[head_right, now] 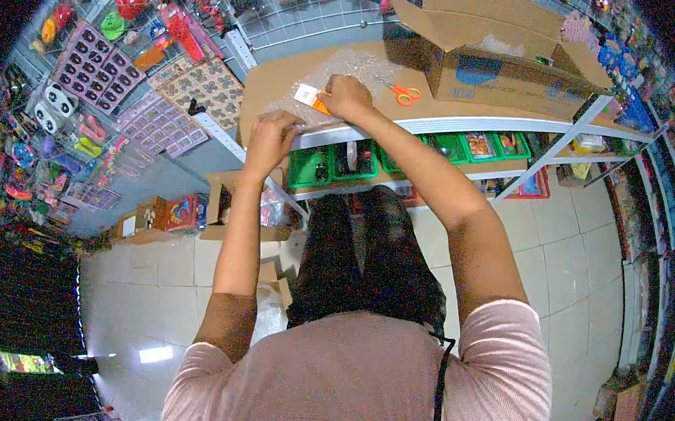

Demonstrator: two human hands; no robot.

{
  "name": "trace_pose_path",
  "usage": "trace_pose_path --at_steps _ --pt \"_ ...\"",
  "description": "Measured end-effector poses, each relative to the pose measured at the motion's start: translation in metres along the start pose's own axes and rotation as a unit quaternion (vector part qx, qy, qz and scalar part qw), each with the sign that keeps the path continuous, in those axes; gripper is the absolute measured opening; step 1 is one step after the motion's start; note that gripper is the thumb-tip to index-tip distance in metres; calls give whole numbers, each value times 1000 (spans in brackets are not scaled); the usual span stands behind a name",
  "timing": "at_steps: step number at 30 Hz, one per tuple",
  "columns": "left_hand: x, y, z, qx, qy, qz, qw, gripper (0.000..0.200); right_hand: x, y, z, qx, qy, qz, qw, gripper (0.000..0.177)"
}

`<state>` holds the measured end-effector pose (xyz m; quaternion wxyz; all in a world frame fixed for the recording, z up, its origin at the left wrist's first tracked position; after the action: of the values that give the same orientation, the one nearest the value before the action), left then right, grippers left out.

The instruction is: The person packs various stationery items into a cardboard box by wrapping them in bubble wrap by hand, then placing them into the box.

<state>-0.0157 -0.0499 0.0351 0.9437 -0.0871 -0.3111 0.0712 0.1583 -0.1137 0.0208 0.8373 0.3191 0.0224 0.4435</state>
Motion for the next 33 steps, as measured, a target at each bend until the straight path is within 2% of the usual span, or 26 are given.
trace_pose_path --at_steps 2,5,6,8,11,12,14,15,16,17,18,21,22,25,29,32,33 --pt "3 -5 -1 12 17 14 1000 14 -1 1 2 -58 17 -15 998 37" --pt "8 -14 -1 2 -16 1 1000 12 -2 -4 12 -112 -36 28 993 44" --pt "10 -16 -1 -16 -20 12 1000 13 -3 -3 16 0 -24 64 998 43" --pt "17 -21 -1 -51 -32 34 998 14 -2 -4 29 220 0 136 966 43" --pt "29 -18 -11 -217 -9 145 965 21 -40 12 48 237 35 261 935 51" --pt "32 -18 -12 -239 -14 157 958 27 -46 14 51 172 10 291 941 44" --pt "39 -19 -15 -280 -20 175 944 38 -41 -6 46 132 -4 190 973 40" --pt "42 -20 -15 -210 -14 131 969 44 -38 -17 45 111 -14 139 984 39" --pt "43 -17 -15 -138 -9 84 987 49 -37 -23 52 126 -88 136 979 34" --pt "44 -11 -15 -65 -5 37 997 55 -32 -34 51 113 -84 108 984 33" --pt "44 0 -21 -73 15 14 997 56 -26 -46 49 100 -80 80 989 32" --pt "52 35 -48 -214 131 95 963 44 -21 -66 36 64 -102 33 992 32" --pt "53 39 -54 -268 158 165 936 36 -18 -69 36 51 -116 23 992 33" --pt "59 58 -64 -293 154 279 902 30 -24 -68 38 53 -162 -17 985 41" --pt "65 75 -81 -318 123 277 898 27 -38 -37 61 -95 -319 163 929 36" --pt "68 79 -86 -287 141 274 907 25 -44 -14 40 -95 -148 326 929 33" --pt "70 80 -87 -278 147 263 912 24 -42 -15 34 -98 -124 324 933 33"
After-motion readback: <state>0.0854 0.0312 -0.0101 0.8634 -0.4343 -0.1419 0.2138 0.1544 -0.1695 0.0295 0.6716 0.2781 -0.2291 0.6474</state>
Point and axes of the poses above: each hand's wrist, its own x-axis towards the middle knuckle, its own z-axis out of the back of the hand, y = z × x, the point moved 5 cm from there along x, towards the middle knuckle, and after that the axes turned 2 degrees about z, right-handed, at the moved point
